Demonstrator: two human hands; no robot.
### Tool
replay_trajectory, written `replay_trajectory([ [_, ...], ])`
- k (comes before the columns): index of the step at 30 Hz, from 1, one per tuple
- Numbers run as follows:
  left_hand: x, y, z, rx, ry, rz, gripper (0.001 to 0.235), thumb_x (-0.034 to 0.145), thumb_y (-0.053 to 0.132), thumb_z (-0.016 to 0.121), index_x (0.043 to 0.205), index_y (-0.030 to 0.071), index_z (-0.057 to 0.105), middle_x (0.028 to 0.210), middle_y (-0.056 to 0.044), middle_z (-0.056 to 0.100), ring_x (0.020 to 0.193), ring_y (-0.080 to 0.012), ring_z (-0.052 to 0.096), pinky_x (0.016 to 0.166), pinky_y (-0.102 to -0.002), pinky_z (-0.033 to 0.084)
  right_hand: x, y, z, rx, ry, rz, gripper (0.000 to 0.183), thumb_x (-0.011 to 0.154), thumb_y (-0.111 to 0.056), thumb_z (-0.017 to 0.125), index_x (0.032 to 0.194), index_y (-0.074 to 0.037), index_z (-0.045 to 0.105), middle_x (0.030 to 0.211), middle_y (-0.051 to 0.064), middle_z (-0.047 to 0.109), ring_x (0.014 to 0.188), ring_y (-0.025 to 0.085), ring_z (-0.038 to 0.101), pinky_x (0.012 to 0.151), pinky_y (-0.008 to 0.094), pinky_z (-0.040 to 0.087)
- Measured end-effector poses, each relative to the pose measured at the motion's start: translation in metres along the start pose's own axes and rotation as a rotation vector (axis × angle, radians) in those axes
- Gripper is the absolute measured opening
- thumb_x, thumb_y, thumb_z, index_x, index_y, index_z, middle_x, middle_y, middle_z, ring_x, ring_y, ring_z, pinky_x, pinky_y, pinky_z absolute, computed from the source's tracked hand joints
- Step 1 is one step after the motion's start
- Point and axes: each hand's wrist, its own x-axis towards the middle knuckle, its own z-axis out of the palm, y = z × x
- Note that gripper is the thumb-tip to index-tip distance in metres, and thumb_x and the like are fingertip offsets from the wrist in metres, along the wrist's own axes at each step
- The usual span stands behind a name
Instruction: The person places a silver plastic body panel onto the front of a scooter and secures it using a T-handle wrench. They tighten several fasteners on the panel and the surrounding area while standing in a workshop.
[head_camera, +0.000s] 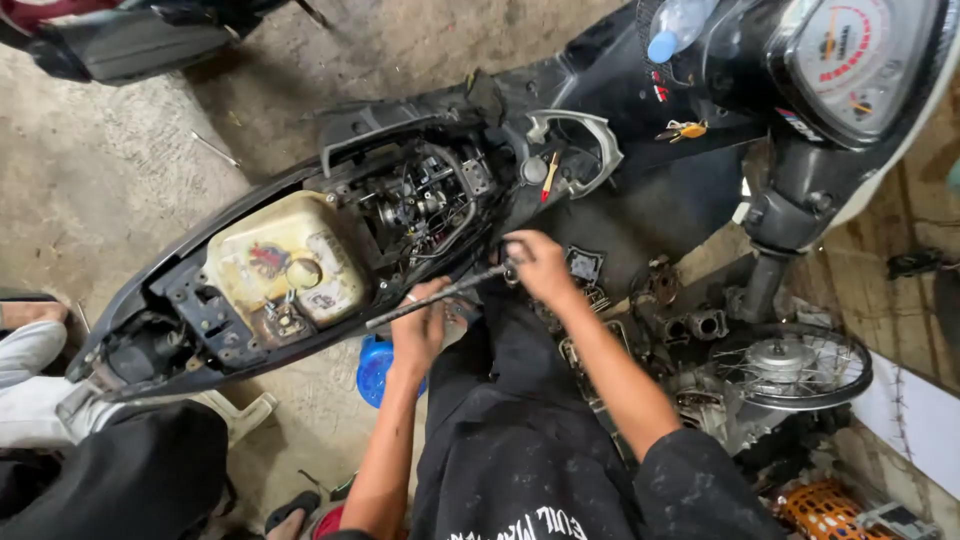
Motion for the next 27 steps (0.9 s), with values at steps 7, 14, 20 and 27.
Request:
replay_trajectory([
  [7, -0.015, -0.021, 0.059, 0.031, -0.13, -0.268, 0.007, 0.09, 0.011, 0.073, 0.093, 0.016, 0.077, 0.081, -0.009, 0.077, 0.085, -0.0329, 0.075, 0.073, -0.041, 0.059, 0.062, 0.365, -0.023, 0.002, 0.116, 0.687, 0.027, 0.089, -0.013, 0.069, 0.114, -0.003, 0.073, 0.088, 0.019, 0.073, 0.066, 0.027, 0.073, 0.054, 0.036, 0.057],
  [14, -0.013, -0.075, 0.101, 0.108, -0.353, -0.498, 0.017, 0.098, 0.023, 0.062, 0.093, 0.011, 0.074, 0.07, -0.005, 0.07, 0.064, -0.024, 0.067, 0.06, -0.037, 0.047, 0.182, 0.375, -0.071, -0.415, 0.316, 0.526, 0.031, 0.085, -0.02, 0.071, 0.113, -0.01, 0.062, 0.115, 0.021, 0.059, 0.11, 0.045, 0.055, 0.1, 0.051, 0.041],
  [20, -0.022, -0.105, 0.114, 0.184, -0.379, -0.494, 0.018, 0.097, 0.021, 0.062, 0.083, 0.011, 0.065, 0.065, -0.006, 0.062, 0.059, -0.0275, 0.061, 0.056, -0.039, 0.043, 0.216, 0.38, -0.062, -0.567, 0.08, 0.696, 0.042, 0.089, -0.021, 0.073, 0.127, -0.012, 0.056, 0.131, 0.016, 0.058, 0.12, 0.046, 0.049, 0.099, 0.06, 0.04],
  [27, 0.003, -0.094, 0.111, 0.063, -0.279, -0.576, 0.016, 0.098, 0.017, 0.063, 0.109, 0.012, 0.073, 0.072, -0.003, 0.063, 0.063, -0.0184, 0.054, 0.061, -0.033, 0.045, 0.208, 0.369, -0.057, -0.697, 0.024, 0.421, 0.012, 0.095, -0.01, 0.06, 0.106, -0.009, 0.065, 0.109, 0.017, 0.054, 0.098, 0.046, 0.056, 0.072, 0.062, 0.049],
])
